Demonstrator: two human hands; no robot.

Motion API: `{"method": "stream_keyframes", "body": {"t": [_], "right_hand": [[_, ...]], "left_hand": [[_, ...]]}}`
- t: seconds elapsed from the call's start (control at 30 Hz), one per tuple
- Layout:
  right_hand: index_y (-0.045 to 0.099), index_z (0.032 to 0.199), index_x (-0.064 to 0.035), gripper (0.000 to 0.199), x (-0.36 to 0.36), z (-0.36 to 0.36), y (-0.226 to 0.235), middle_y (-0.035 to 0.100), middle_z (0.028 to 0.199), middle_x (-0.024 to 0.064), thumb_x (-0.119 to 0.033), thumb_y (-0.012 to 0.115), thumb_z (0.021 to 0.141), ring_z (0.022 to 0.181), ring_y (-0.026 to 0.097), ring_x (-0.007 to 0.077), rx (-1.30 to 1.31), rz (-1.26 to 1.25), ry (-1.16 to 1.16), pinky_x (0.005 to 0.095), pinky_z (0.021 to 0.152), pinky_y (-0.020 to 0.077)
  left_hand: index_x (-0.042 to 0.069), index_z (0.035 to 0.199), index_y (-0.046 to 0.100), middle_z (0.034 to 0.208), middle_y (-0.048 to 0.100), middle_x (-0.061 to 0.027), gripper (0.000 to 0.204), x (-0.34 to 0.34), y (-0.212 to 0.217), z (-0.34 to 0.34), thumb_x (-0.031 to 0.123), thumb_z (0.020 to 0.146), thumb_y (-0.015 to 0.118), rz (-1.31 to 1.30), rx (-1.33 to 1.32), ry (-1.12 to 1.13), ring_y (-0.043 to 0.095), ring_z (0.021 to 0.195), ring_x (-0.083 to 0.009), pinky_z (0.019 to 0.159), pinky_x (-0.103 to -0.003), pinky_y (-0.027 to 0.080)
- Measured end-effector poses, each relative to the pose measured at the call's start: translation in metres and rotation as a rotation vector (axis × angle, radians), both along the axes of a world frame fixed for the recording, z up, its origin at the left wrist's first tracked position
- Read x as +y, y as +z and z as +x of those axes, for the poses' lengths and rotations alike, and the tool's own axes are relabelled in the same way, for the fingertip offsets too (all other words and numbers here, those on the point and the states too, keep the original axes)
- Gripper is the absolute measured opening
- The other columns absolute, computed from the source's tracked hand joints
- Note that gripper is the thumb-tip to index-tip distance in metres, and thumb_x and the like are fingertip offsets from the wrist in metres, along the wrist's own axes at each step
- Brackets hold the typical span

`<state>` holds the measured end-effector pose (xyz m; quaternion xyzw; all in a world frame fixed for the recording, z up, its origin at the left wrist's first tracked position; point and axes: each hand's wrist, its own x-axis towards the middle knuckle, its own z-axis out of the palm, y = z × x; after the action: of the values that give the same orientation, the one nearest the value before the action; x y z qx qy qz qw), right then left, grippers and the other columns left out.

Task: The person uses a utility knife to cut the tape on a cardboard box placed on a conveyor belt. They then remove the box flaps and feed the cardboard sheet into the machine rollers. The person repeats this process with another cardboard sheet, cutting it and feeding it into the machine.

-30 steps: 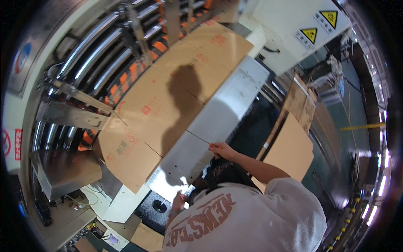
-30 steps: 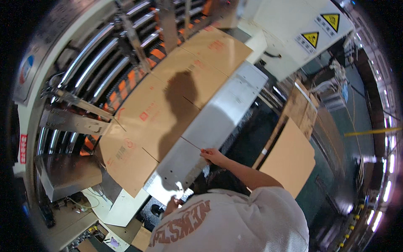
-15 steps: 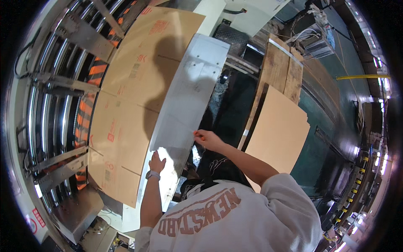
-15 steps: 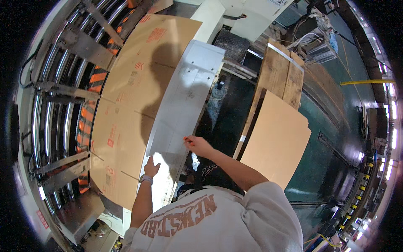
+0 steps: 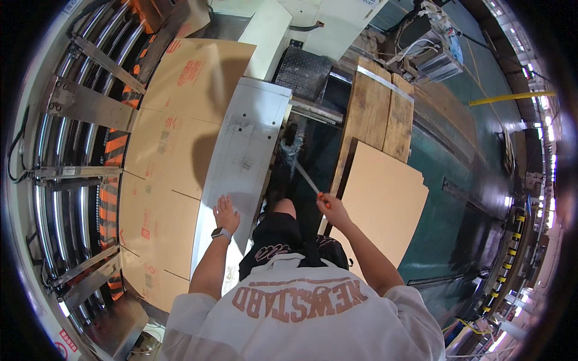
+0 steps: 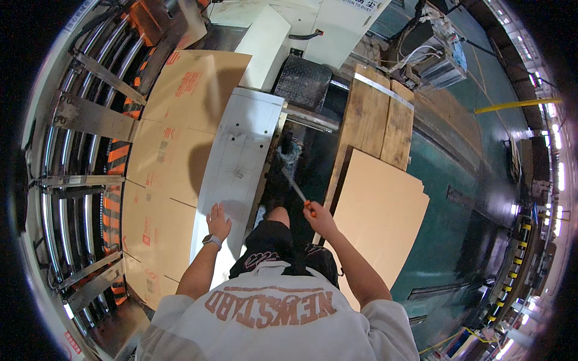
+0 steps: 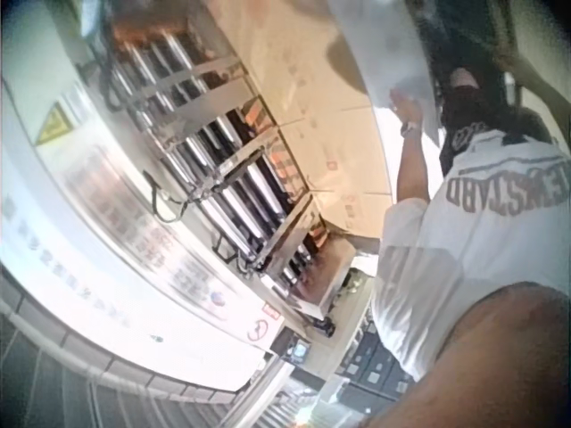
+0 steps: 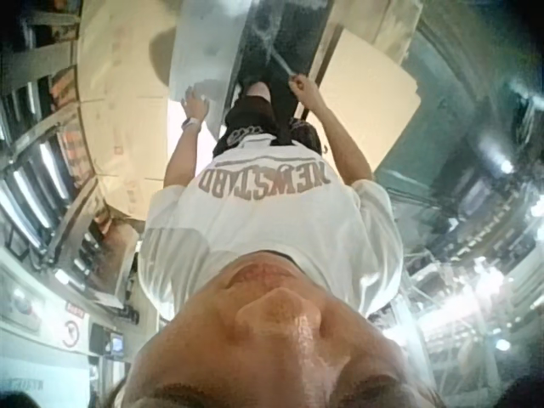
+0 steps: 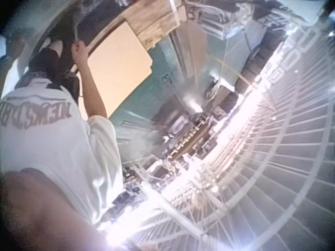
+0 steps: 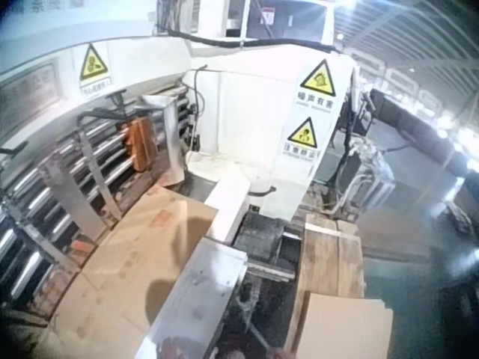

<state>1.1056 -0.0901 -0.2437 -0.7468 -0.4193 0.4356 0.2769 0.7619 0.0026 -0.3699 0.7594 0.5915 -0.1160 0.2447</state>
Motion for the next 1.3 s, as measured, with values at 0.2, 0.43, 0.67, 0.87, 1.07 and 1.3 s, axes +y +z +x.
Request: {"method": "stream_keyframes", "body": {"t": [0.2,0.43,0.67,0.87,1.07,1.3], "right_hand": [[0.054,0.092,-0.0024,0.025,0.043,0.064,-0.013,0.057,0.072,0.0183,-0.025,0.055,0.083,0.069,0.057,0.0348,-0.111,-0.2,0.137,0.0408,0.06,0.0438],[0.057,0.098,-0.002,0.023,0.099,0.179,0.033,0.059,0.074,0.0127,-0.019,0.058,0.083,0.065,0.056,0.0202,-0.24,-0.124,-0.119,0.0307,0.06,0.0449],[0.056,0.096,-0.0002,0.018,0.171,0.248,0.123,0.05,0.068,0.0028,-0.015,0.055,0.086,0.064,0.044,0.0084,-0.329,0.024,-0.373,0.0235,0.057,0.0375],[0.055,0.098,0.0014,0.024,0.27,0.286,0.162,0.048,0.071,0.0016,-0.021,0.054,0.088,0.064,0.039,0.0091,-0.502,0.243,-0.414,0.0228,0.058,0.0361],[0.056,0.101,0.0008,0.026,0.353,0.315,0.139,0.047,0.072,0.0005,-0.021,0.054,0.088,0.065,0.04,0.008,-0.381,0.337,-0.361,0.0221,0.057,0.0344],[0.058,0.099,-0.0011,0.022,0.465,0.386,0.054,0.045,0.063,-0.0019,-0.019,0.053,0.089,0.054,0.039,0.0044,-0.229,0.065,-0.142,0.0209,0.049,0.0324]], "left_hand": [[0.006,0.132,0.031,0.139,0.028,-0.0158,0.063,0.052,-0.015,0.033,0.022,0.076,0.056,-0.082,-0.022,0.036,0.023,0.131,-0.0263,0.104,-0.051,0.015],[0.002,0.133,0.024,0.138,0.022,-0.0222,0.081,0.104,-0.028,0.081,0.038,0.071,0.06,-0.343,0.119,0.215,0.017,0.131,-0.034,0.102,-0.054,0.017],[-0.002,0.138,0.008,0.141,0.004,-0.0295,0.104,0.129,-0.035,0.092,0.053,0.067,0.06,-0.651,0.217,0.294,0.004,0.132,-0.0413,0.105,-0.048,0.014],[-0.001,0.138,0.002,0.141,-0.003,-0.0301,0.098,0.126,-0.031,0.097,0.045,0.073,0.058,-0.663,0.283,0.286,0.0,0.133,-0.0403,0.108,-0.044,0.01],[0.0,0.138,-0.002,0.142,-0.005,-0.0283,0.1,0.14,-0.034,0.106,0.048,0.073,0.057,-0.771,0.34,0.318,-0.004,0.134,-0.0377,0.107,-0.047,0.009],[0.003,0.138,0.018,0.144,0.012,-0.0208,0.09,0.143,-0.04,0.074,0.052,0.073,0.055,-0.859,0.293,0.514,0.019,0.131,-0.0349,0.102,-0.054,0.022]]}}
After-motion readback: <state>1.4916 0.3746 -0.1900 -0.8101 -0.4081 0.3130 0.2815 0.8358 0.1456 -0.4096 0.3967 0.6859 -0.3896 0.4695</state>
